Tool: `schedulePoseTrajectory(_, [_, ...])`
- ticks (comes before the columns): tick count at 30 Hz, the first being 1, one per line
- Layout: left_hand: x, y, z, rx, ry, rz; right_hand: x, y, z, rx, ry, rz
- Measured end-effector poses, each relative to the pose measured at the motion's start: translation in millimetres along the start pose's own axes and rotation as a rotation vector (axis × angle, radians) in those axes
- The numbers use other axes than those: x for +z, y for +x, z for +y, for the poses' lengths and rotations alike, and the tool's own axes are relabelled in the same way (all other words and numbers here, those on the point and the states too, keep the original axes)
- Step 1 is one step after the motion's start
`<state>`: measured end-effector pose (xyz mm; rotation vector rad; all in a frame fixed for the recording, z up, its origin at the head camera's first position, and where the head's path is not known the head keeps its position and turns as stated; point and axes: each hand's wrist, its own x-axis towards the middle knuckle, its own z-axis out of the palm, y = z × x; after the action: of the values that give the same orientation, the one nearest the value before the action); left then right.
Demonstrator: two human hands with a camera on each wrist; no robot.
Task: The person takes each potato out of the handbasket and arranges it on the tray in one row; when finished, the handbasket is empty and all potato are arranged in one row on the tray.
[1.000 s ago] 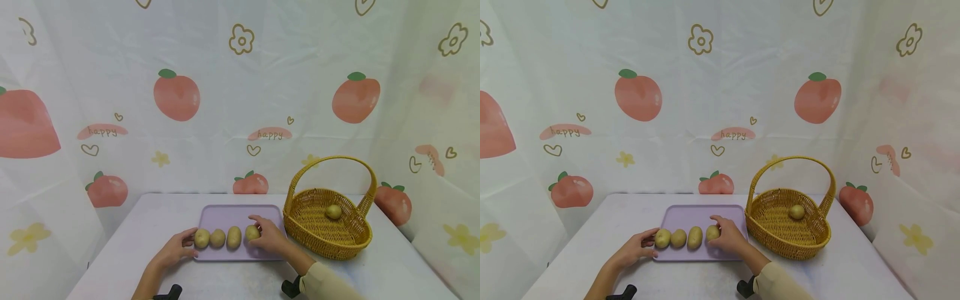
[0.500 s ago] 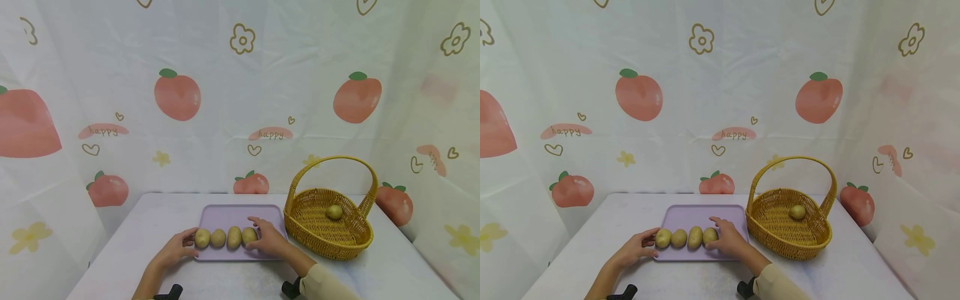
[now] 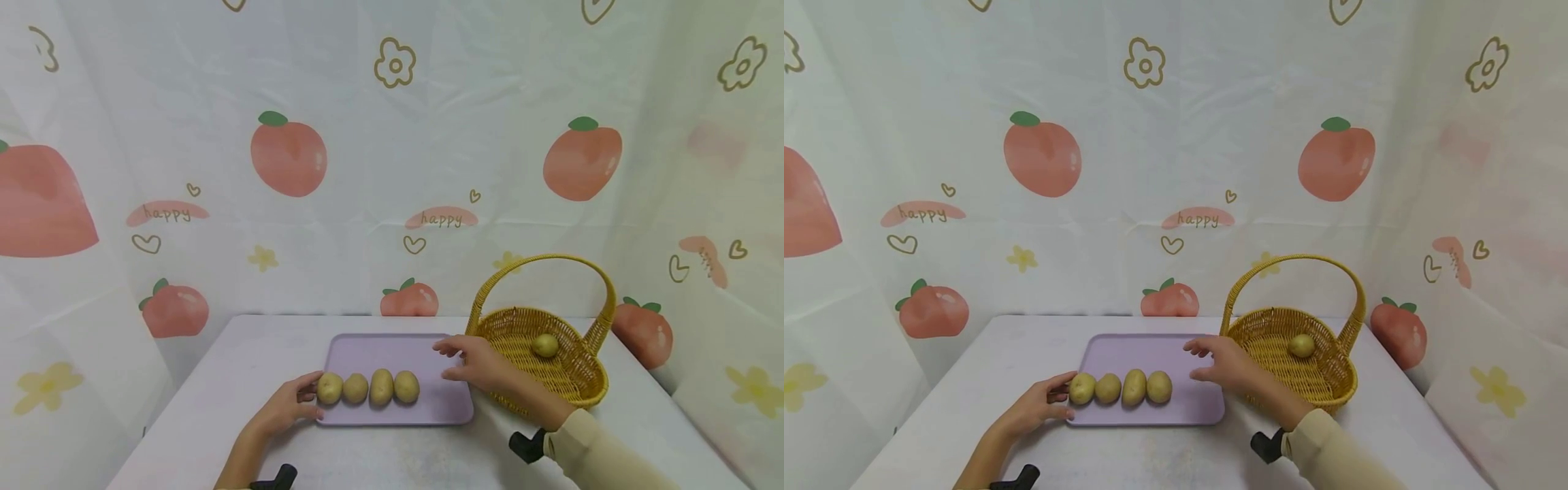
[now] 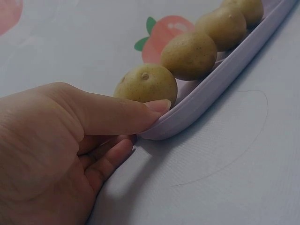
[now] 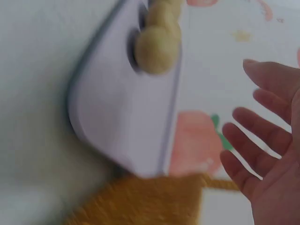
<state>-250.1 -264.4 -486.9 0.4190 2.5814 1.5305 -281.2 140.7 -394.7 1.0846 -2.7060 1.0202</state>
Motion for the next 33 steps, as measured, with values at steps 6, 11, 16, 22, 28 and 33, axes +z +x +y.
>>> schedulePoseTrajectory(6, [-0.2, -0.3, -0.3, -0.002, 0.008, 0.001, -41.3, -9.1, 4.3, 0.058, -0.051, -0.057])
schedulePoseTrajectory(11, [-0.6, 0.0, -0.2, 0.005, 0.002, -0.008, -67.2, -19.7, 19.0, 0.047, -0.057, -0.090])
schedulePoseTrajectory(16, [-0.6, -0.4, 2.3, 0.007, -0.004, -0.007, -89.6, -25.6, 40.4, 0.115, -0.079, -0.120])
schedulePoseTrajectory(22, [-0.2, 0.2, 2.4, 0.009, 0.015, -0.004, -107.5, -28.6, 63.0, 0.243, -0.052, -0.150])
schedulePoseTrajectory(28, [0.2, 1.3, 1.0, -0.010, 0.005, 0.004, -115.1, -26.4, 81.9, 0.325, 0.005, -0.125])
schedulePoseTrajectory(33, [0.2, 0.5, 1.3, -0.007, -0.001, 0.002, -112.4, -26.0, 105.3, 0.397, 0.009, -0.103])
